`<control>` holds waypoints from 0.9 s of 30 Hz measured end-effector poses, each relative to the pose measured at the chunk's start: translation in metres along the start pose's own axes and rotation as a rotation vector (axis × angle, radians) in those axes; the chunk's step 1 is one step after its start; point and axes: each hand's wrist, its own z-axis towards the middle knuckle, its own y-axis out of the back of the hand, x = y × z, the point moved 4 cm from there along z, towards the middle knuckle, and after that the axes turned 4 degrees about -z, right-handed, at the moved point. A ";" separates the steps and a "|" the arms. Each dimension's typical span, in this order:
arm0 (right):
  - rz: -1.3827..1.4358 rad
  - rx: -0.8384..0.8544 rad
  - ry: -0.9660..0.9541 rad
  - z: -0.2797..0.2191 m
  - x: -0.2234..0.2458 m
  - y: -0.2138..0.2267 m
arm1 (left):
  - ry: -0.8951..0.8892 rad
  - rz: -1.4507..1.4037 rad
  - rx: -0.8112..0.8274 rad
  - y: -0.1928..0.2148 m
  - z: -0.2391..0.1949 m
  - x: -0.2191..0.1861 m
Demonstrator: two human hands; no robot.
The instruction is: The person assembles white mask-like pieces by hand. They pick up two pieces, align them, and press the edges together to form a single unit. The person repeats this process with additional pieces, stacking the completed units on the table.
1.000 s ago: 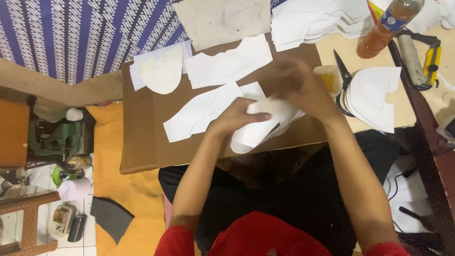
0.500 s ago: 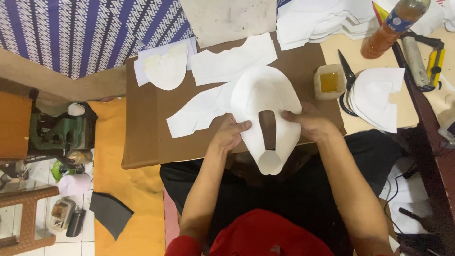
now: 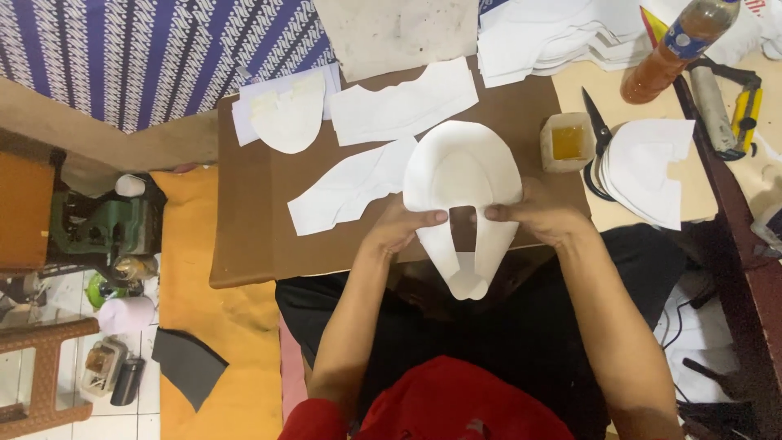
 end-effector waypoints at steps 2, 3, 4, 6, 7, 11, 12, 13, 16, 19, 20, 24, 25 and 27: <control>-0.016 0.014 0.029 0.012 -0.016 0.009 | -0.021 0.021 -0.012 0.003 -0.001 0.005; -0.033 0.027 0.054 0.018 -0.025 0.013 | -0.039 0.038 -0.026 0.004 -0.002 0.008; -0.033 0.028 0.053 0.017 -0.023 0.012 | -0.038 0.038 -0.027 0.003 -0.002 0.006; 0.036 0.036 0.067 0.015 -0.022 0.009 | 0.018 -0.072 0.043 -0.001 -0.004 0.005; 0.034 0.038 0.071 0.017 -0.022 0.010 | 0.014 -0.070 0.043 0.004 -0.004 0.013; 0.061 0.047 0.066 0.019 -0.032 0.012 | 0.055 -0.067 0.075 0.006 -0.004 0.022; 0.076 0.045 0.063 0.019 -0.035 0.013 | 0.043 -0.049 0.071 0.003 -0.003 0.018; 0.077 0.046 0.063 0.020 -0.038 0.014 | 0.043 -0.048 0.070 0.004 -0.004 0.020; 0.096 0.046 0.038 0.025 -0.048 0.019 | 0.029 -0.040 0.047 0.008 -0.001 0.027; 0.101 0.062 0.034 0.033 -0.064 0.028 | 0.031 -0.062 0.051 0.003 -0.003 0.028; 0.139 0.059 0.040 0.035 -0.069 0.030 | 0.050 -0.065 0.032 -0.005 -0.007 0.021; 0.239 0.064 0.022 0.041 -0.084 0.047 | 0.102 -0.153 -0.042 -0.021 -0.013 0.007; 0.242 0.061 0.021 0.037 -0.082 0.045 | 0.105 -0.152 -0.041 -0.026 -0.014 0.004; 0.212 0.070 0.029 0.030 -0.076 0.041 | 0.081 -0.136 -0.057 -0.033 -0.015 -0.005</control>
